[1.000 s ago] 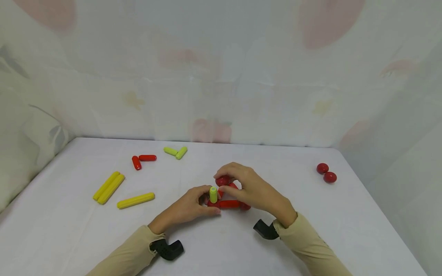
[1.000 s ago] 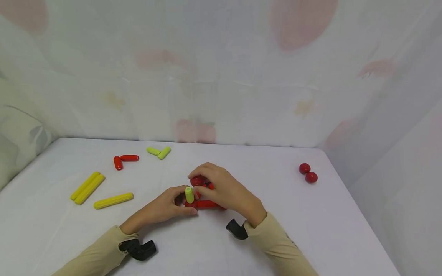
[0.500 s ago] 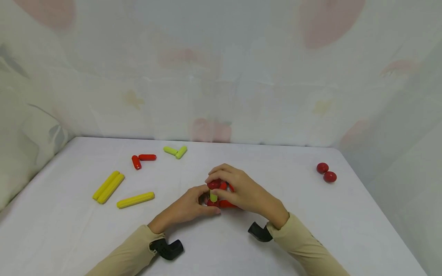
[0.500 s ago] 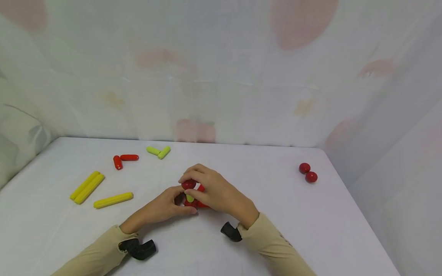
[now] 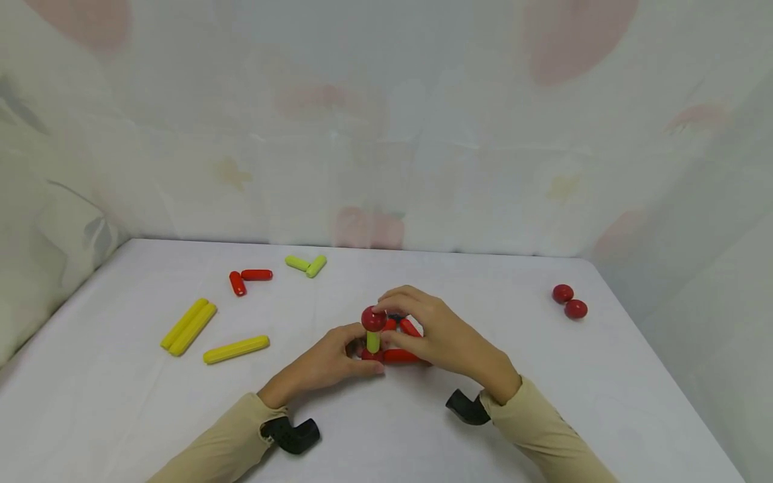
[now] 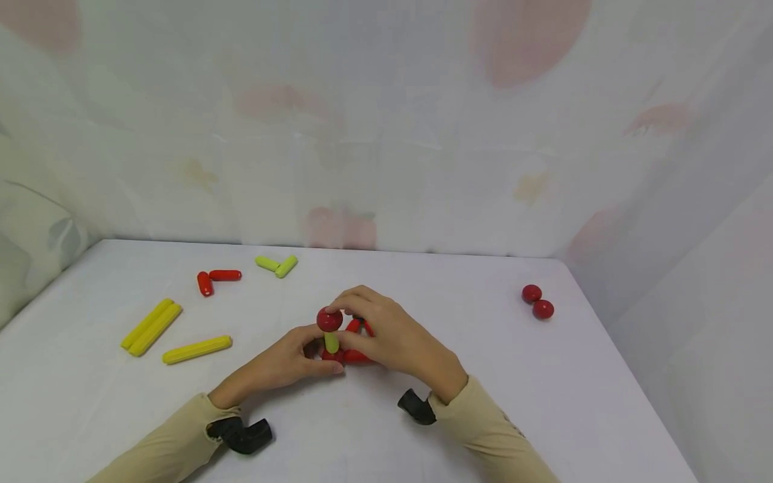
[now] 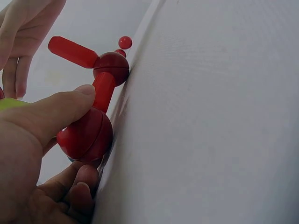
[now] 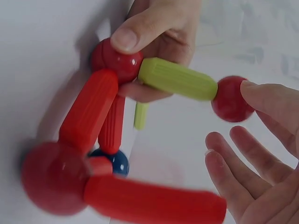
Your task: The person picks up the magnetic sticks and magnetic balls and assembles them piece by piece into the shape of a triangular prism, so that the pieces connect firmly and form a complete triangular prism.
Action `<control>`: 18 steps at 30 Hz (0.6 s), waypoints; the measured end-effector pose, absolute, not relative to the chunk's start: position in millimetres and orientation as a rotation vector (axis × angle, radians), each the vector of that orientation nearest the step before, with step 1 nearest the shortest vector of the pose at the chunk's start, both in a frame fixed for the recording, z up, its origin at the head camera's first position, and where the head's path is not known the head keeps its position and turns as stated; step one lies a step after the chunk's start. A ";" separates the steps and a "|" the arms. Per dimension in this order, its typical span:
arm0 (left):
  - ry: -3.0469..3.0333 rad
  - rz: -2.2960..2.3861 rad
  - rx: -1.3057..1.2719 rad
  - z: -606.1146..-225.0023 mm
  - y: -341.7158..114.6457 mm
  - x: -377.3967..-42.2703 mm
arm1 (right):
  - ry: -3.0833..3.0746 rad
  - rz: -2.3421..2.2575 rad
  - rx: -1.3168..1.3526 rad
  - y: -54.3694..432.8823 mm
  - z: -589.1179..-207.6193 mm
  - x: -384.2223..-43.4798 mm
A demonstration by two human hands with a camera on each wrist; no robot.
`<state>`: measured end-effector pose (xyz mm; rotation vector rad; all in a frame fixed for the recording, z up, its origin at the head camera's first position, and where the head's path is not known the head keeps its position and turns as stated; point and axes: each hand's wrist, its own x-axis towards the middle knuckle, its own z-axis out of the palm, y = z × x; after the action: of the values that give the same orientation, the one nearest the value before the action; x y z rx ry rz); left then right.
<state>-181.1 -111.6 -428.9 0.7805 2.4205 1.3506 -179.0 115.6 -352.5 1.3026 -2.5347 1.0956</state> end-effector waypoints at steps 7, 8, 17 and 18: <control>2.440 1.321 0.766 -428.7 -112.1 -181.2 | -2.539 1.094 1.251 134.0 -350.9 -173.4; 2.440 1.320 0.766 -429.1 -112.3 -181.4 | -2.541 1.088 1.239 136.5 -350.9 -172.7; 2.426 1.334 0.772 -429.8 -112.0 -181.9 | -2.529 0.985 1.149 161.5 -353.9 -170.4; 2.426 1.336 0.774 -429.7 -112.0 -181.9 | -2.526 0.978 1.138 164.2 -354.4 -170.2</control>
<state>-181.9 -112.0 -429.7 0.7743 2.4263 1.3359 -170.2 164.2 -354.4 1.1379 -2.5264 0.9776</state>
